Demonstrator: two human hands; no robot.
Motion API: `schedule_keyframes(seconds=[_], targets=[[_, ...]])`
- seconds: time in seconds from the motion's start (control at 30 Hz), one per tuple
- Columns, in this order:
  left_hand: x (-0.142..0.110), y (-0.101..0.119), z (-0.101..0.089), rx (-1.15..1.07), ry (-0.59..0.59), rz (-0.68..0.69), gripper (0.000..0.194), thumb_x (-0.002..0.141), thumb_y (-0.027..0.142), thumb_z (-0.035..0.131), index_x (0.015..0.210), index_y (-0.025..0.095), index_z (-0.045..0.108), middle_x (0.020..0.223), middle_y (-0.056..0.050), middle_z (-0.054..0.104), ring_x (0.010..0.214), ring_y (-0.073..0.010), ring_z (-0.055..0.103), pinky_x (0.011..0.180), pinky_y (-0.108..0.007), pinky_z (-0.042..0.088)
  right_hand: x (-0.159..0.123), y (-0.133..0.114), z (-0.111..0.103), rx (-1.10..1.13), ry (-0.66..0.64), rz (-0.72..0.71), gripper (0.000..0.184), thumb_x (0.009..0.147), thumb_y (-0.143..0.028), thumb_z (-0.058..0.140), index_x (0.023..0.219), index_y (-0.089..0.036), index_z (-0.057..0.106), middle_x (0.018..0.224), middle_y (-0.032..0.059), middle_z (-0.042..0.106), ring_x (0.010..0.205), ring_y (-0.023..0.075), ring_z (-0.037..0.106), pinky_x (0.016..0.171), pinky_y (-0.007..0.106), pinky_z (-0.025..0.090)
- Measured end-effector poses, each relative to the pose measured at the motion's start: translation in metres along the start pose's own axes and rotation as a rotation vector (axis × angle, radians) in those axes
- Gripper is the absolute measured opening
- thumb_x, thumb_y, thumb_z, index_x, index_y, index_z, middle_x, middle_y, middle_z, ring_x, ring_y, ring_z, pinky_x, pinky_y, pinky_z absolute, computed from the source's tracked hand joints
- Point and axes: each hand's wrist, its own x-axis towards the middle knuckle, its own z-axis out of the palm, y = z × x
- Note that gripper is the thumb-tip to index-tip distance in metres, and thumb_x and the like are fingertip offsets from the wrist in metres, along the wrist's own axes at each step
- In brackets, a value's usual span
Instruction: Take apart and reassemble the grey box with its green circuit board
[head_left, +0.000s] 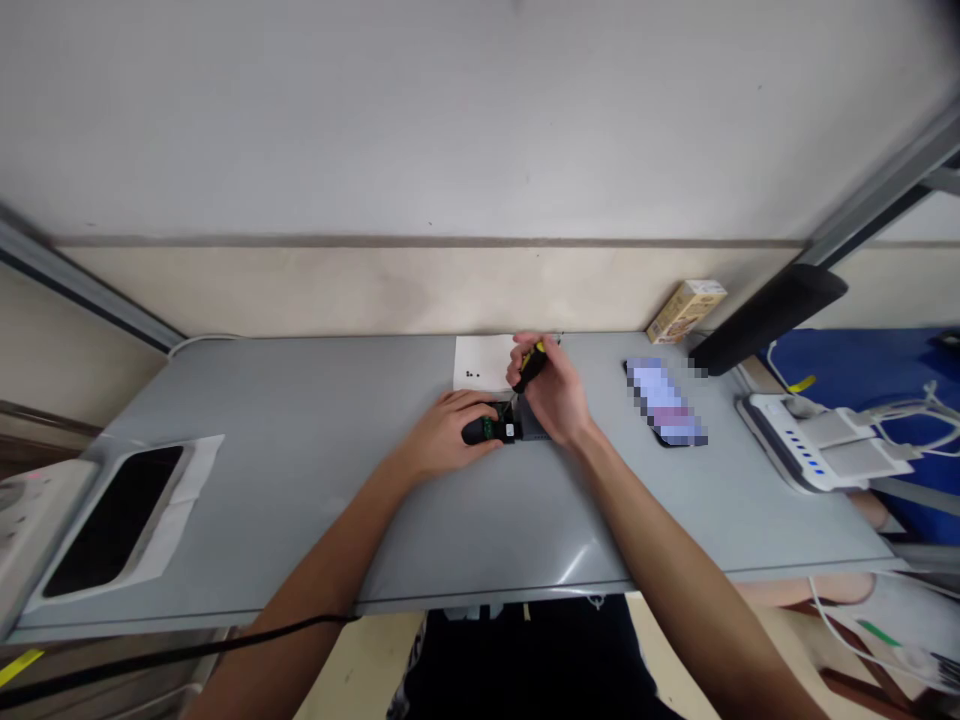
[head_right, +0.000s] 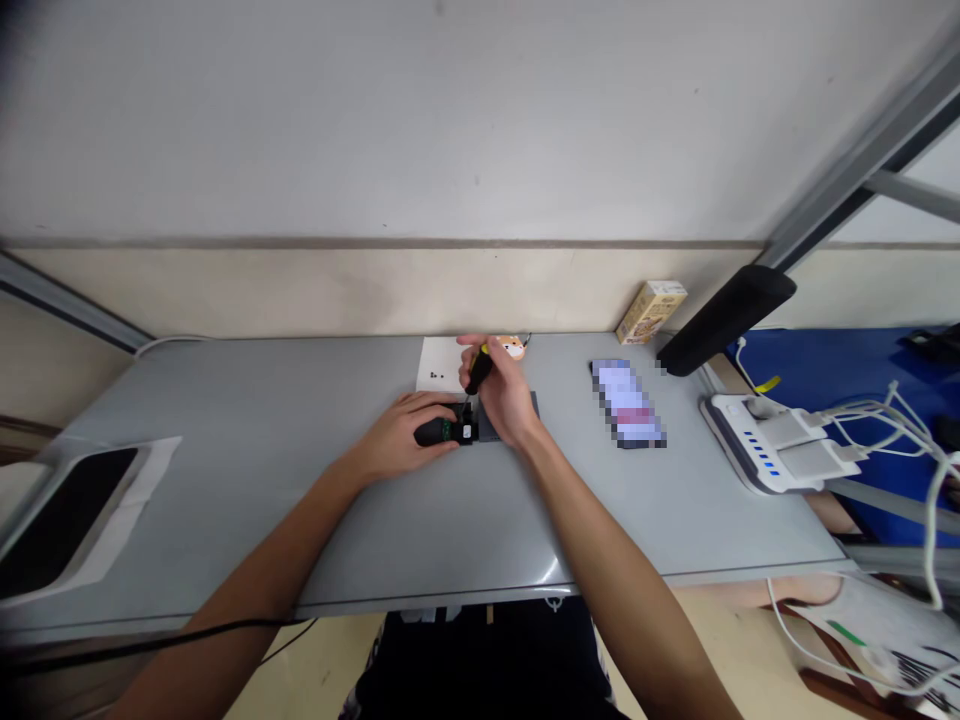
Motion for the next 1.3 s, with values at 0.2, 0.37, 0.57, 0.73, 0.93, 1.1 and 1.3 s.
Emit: schedule_keyframes(seconds=[0.2,0.37,0.57,0.73,0.93,1.1,1.3], targets=[[0.0001,-0.0026,0.0027,-0.019,0.014,0.036,0.021,0.089,0.037,0.075,0.106,0.026,0.07,0.135,-0.003,0.068,0.126,-0.0246,0.061,0.111,-0.046,0.043,-0.0001,0.0063,-0.0053,0.021,-0.008,-0.056,0.043,0.085,-0.053,0.075,0.085,-0.026,0.042,0.083,-0.0041,0.06,0.061,0.0108,0.06,0.061,0.028,0.046],[0.0014,-0.0046,0.0075,-0.049,0.041,0.036,0.02,0.089,0.037,0.076,0.105,0.026,0.072,0.135,-0.004,0.068,0.126,-0.0262,0.061,0.111,-0.048,0.045,0.0005,0.0068,-0.0011,-0.071,0.043,-0.123,0.041,0.09,-0.064,0.064,0.088,-0.026,0.047,0.063,-0.0078,0.045,0.053,0.0103,0.047,0.055,0.026,0.04],[0.0029,-0.0038,0.0077,-0.044,0.05,0.024,0.022,0.09,0.035,0.076,0.109,0.026,0.072,0.135,-0.004,0.068,0.127,-0.026,0.061,0.112,-0.048,0.045,0.0026,0.0018,-0.0036,0.111,0.017,-0.043,0.035,0.091,-0.059,0.063,0.097,-0.024,0.064,0.084,-0.0003,0.056,0.074,0.0129,0.058,0.07,0.028,0.049],[0.002,-0.0062,0.0081,-0.039,0.058,0.061,0.023,0.09,0.036,0.075,0.11,0.025,0.071,0.136,-0.004,0.068,0.127,-0.025,0.062,0.112,-0.047,0.045,0.0015,0.0045,-0.0068,0.059,0.075,-0.056,0.044,0.081,-0.048,0.082,0.079,-0.025,0.044,0.074,-0.0058,0.054,0.06,0.0103,0.055,0.06,0.027,0.047],[0.002,-0.0061,0.0081,-0.047,0.05,0.055,0.024,0.09,0.037,0.075,0.111,0.026,0.07,0.137,-0.004,0.067,0.128,-0.0252,0.06,0.113,-0.046,0.044,0.0032,0.0049,-0.0018,0.024,0.075,-0.107,0.043,0.089,-0.069,0.061,0.087,-0.027,0.051,0.064,-0.0065,0.042,0.053,0.0102,0.04,0.051,0.026,0.038],[0.0016,-0.0032,0.0071,-0.023,0.054,0.023,0.028,0.088,0.036,0.076,0.112,0.025,0.067,0.133,-0.004,0.068,0.125,-0.0257,0.061,0.111,-0.046,0.044,0.0033,0.0004,-0.004,0.15,0.027,-0.044,0.04,0.088,-0.064,0.065,0.089,-0.025,0.062,0.082,-0.0008,0.055,0.072,0.0121,0.058,0.067,0.028,0.05],[0.0011,-0.0014,0.0052,-0.008,0.029,0.021,0.028,0.089,0.035,0.073,0.115,0.026,0.067,0.136,-0.004,0.067,0.127,-0.0257,0.06,0.112,-0.047,0.043,0.0015,0.0052,-0.0035,0.059,0.089,-0.054,0.051,0.079,-0.059,0.079,0.078,-0.025,0.041,0.072,-0.0061,0.053,0.054,0.0088,0.051,0.051,0.025,0.041]])
